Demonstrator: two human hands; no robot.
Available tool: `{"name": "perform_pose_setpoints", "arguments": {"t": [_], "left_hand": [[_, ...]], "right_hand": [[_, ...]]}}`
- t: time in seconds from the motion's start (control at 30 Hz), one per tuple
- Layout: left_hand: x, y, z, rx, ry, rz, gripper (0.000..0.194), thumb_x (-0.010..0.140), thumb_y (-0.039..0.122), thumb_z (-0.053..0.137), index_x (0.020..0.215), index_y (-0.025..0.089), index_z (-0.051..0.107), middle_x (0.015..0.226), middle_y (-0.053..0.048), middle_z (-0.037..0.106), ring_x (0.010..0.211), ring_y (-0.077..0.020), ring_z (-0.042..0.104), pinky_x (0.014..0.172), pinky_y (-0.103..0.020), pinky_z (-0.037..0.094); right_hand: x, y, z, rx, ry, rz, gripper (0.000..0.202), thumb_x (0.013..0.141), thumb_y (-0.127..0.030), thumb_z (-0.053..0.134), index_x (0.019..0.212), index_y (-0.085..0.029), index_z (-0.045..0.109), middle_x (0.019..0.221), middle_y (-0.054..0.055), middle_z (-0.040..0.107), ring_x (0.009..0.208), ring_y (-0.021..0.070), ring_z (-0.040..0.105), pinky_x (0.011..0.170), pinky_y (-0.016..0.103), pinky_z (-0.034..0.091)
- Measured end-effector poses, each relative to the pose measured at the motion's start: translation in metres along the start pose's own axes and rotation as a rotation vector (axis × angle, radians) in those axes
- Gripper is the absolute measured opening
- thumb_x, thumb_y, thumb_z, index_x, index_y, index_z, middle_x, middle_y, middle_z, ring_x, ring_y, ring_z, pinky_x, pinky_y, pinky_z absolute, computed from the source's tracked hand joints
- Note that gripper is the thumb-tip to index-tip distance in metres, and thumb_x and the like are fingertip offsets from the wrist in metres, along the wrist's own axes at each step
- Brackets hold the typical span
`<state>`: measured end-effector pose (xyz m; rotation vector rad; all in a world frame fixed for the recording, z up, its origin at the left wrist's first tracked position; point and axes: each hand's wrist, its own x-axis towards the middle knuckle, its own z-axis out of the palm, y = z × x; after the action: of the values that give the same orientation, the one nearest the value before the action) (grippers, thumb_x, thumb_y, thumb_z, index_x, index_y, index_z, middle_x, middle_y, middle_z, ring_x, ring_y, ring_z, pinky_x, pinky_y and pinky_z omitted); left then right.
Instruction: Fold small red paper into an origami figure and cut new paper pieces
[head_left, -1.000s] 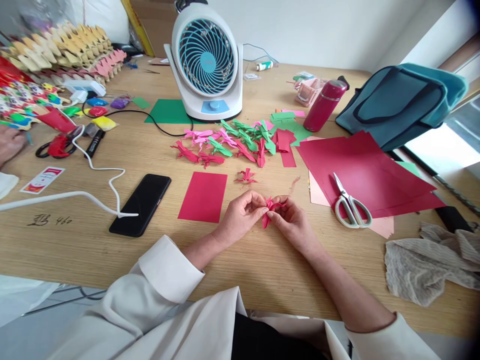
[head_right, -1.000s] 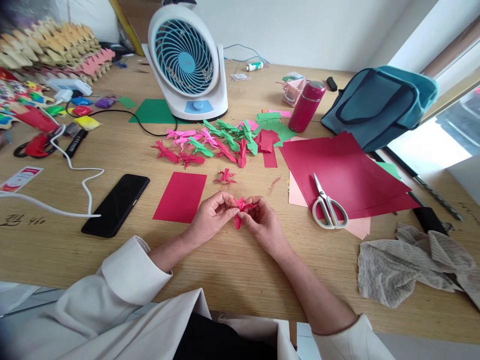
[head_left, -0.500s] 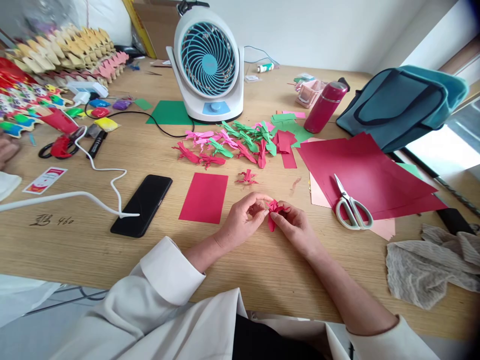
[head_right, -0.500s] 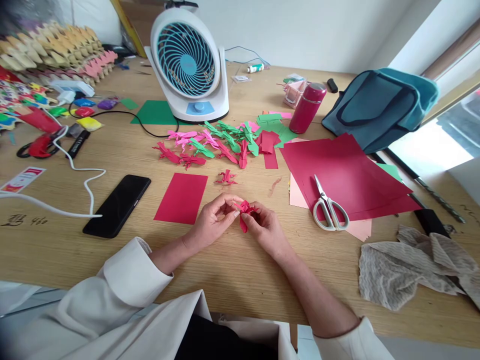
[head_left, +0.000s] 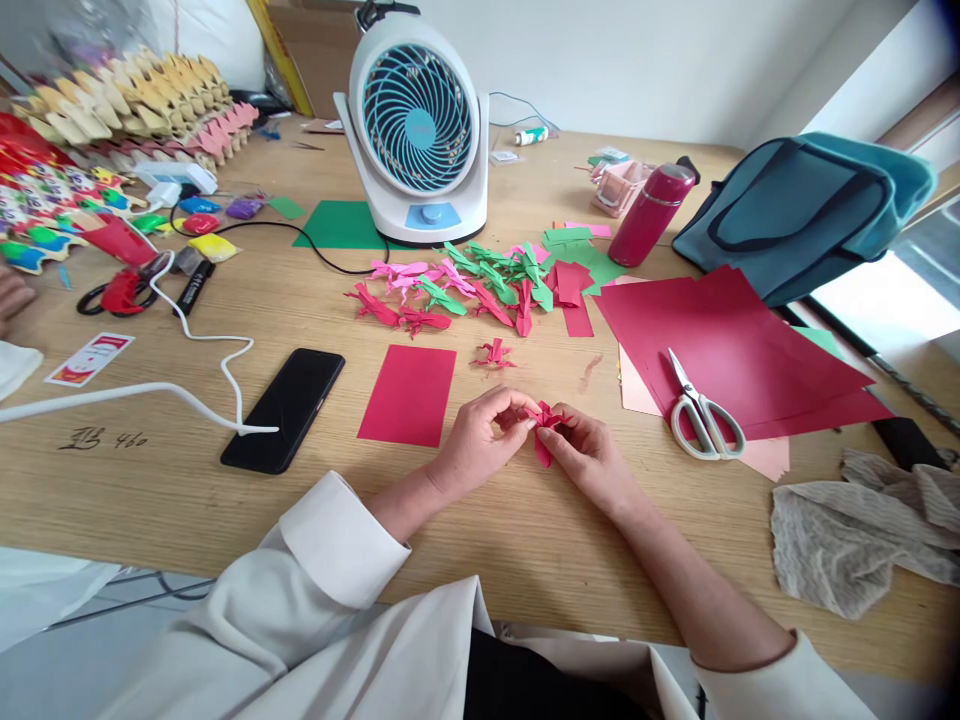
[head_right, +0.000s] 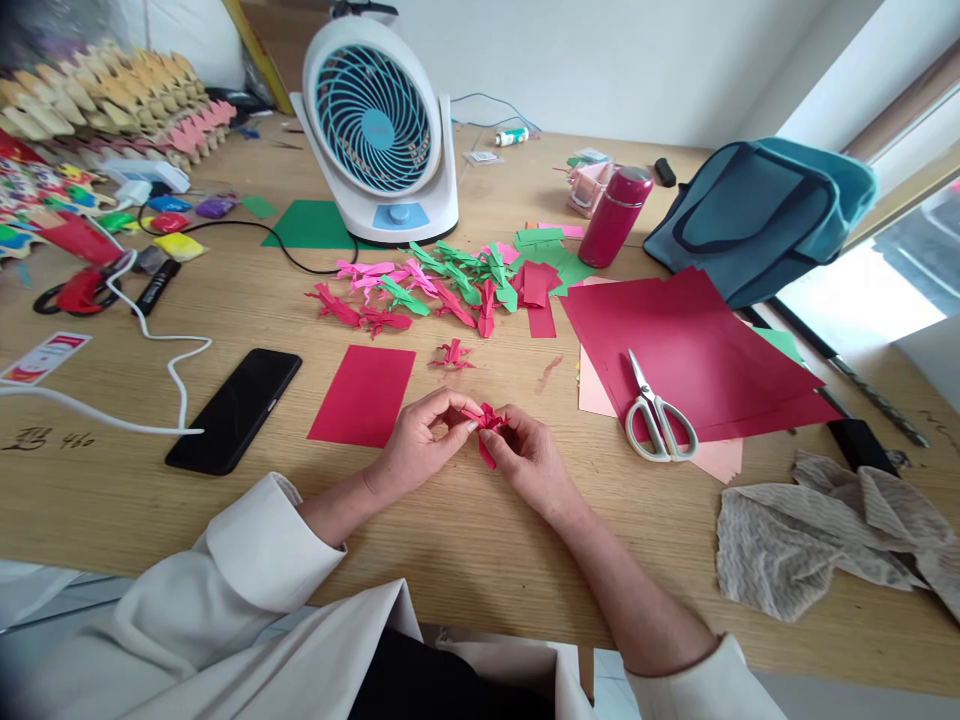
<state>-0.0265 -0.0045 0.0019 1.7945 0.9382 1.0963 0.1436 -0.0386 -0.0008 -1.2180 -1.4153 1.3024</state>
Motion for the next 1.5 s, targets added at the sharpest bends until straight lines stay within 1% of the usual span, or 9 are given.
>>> {"name": "perform_pose_setpoints", "arguments": {"t": [0.23, 0.5, 0.67, 0.8, 1.03, 1.17, 1.3, 1.43, 1.5], "left_hand": [[0.000, 0.001, -0.001, 0.036, -0.010, 0.023, 0.012, 0.082, 0.008, 0.057, 0.087, 0.018, 0.061, 0.084, -0.002, 0.068, 0.078, -0.0135, 0.065, 0.071, -0.024, 0.051], [-0.003, 0.001, -0.001, 0.113, -0.002, 0.080, 0.016, 0.081, 0.004, 0.053, 0.086, 0.019, 0.058, 0.084, 0.000, 0.065, 0.074, -0.0116, 0.061, 0.069, -0.023, 0.048], [-0.002, 0.000, -0.002, 0.255, 0.004, 0.164, 0.018, 0.080, 0.002, 0.052, 0.084, 0.020, 0.056, 0.082, 0.000, 0.061, 0.077, -0.0127, 0.059, 0.072, -0.024, 0.047], [-0.002, -0.001, -0.003, 0.323, -0.015, 0.169, 0.017, 0.080, 0.004, 0.052, 0.083, 0.021, 0.056, 0.080, 0.000, 0.058, 0.078, -0.0144, 0.058, 0.071, -0.025, 0.046], [-0.002, -0.006, -0.004, 0.280, -0.082, 0.239, 0.020, 0.082, 0.002, 0.051, 0.085, 0.020, 0.058, 0.082, -0.002, 0.060, 0.081, -0.0152, 0.058, 0.074, -0.026, 0.045], [-0.002, -0.006, -0.002, 0.221, -0.040, 0.202, 0.018, 0.084, 0.004, 0.053, 0.086, 0.019, 0.060, 0.083, -0.002, 0.061, 0.080, -0.0145, 0.059, 0.074, -0.026, 0.047], [-0.001, -0.002, -0.001, 0.124, -0.016, 0.112, 0.009, 0.086, 0.011, 0.058, 0.088, 0.019, 0.060, 0.084, -0.001, 0.064, 0.077, -0.0131, 0.061, 0.072, -0.024, 0.049], [0.001, 0.000, -0.001, -0.041, -0.048, -0.004, 0.012, 0.088, 0.022, 0.062, 0.099, 0.019, 0.060, 0.093, -0.004, 0.065, 0.082, -0.0137, 0.063, 0.075, -0.024, 0.050], [0.003, -0.002, -0.002, -0.125, -0.081, -0.054, 0.012, 0.089, 0.025, 0.062, 0.098, 0.018, 0.061, 0.095, -0.005, 0.065, 0.086, -0.0146, 0.063, 0.077, -0.025, 0.050]], "right_hand": [[-0.001, -0.003, 0.002, -0.024, 0.004, 0.009, 0.029, 0.090, -0.047, 0.062, 0.080, -0.020, 0.058, 0.063, -0.002, 0.055, 0.059, 0.0137, 0.046, 0.057, 0.028, 0.034], [-0.003, 0.004, 0.004, -0.126, 0.053, -0.036, 0.024, 0.091, -0.042, 0.061, 0.081, -0.021, 0.058, 0.066, -0.002, 0.050, 0.060, 0.0140, 0.044, 0.055, 0.028, 0.034], [-0.002, 0.002, 0.003, -0.199, 0.094, -0.119, 0.018, 0.092, -0.035, 0.060, 0.081, -0.021, 0.058, 0.072, -0.001, 0.050, 0.063, 0.0141, 0.043, 0.058, 0.028, 0.034], [-0.002, -0.002, 0.003, -0.280, 0.128, -0.190, 0.016, 0.092, -0.032, 0.059, 0.080, -0.021, 0.059, 0.078, 0.002, 0.052, 0.068, 0.0153, 0.046, 0.061, 0.030, 0.036], [-0.003, -0.001, 0.005, -0.222, 0.128, -0.106, 0.013, 0.092, -0.032, 0.059, 0.086, -0.021, 0.060, 0.071, -0.001, 0.050, 0.062, 0.0137, 0.043, 0.058, 0.028, 0.034], [-0.001, 0.003, 0.003, -0.155, 0.118, -0.073, 0.017, 0.091, -0.037, 0.061, 0.085, -0.021, 0.059, 0.071, -0.001, 0.052, 0.062, 0.0140, 0.043, 0.058, 0.028, 0.035], [0.001, 0.008, -0.001, 0.017, 0.110, -0.066, 0.022, 0.088, -0.044, 0.065, 0.085, -0.022, 0.061, 0.075, 0.000, 0.055, 0.067, 0.0152, 0.047, 0.064, 0.029, 0.040], [0.003, 0.005, -0.003, 0.175, 0.114, -0.046, 0.024, 0.082, -0.047, 0.072, 0.084, -0.024, 0.066, 0.080, 0.001, 0.057, 0.074, 0.0166, 0.051, 0.070, 0.030, 0.044], [0.003, 0.001, -0.002, 0.211, 0.109, -0.028, 0.023, 0.080, -0.046, 0.074, 0.082, -0.024, 0.068, 0.080, 0.000, 0.057, 0.074, 0.0159, 0.051, 0.070, 0.029, 0.044]]}}
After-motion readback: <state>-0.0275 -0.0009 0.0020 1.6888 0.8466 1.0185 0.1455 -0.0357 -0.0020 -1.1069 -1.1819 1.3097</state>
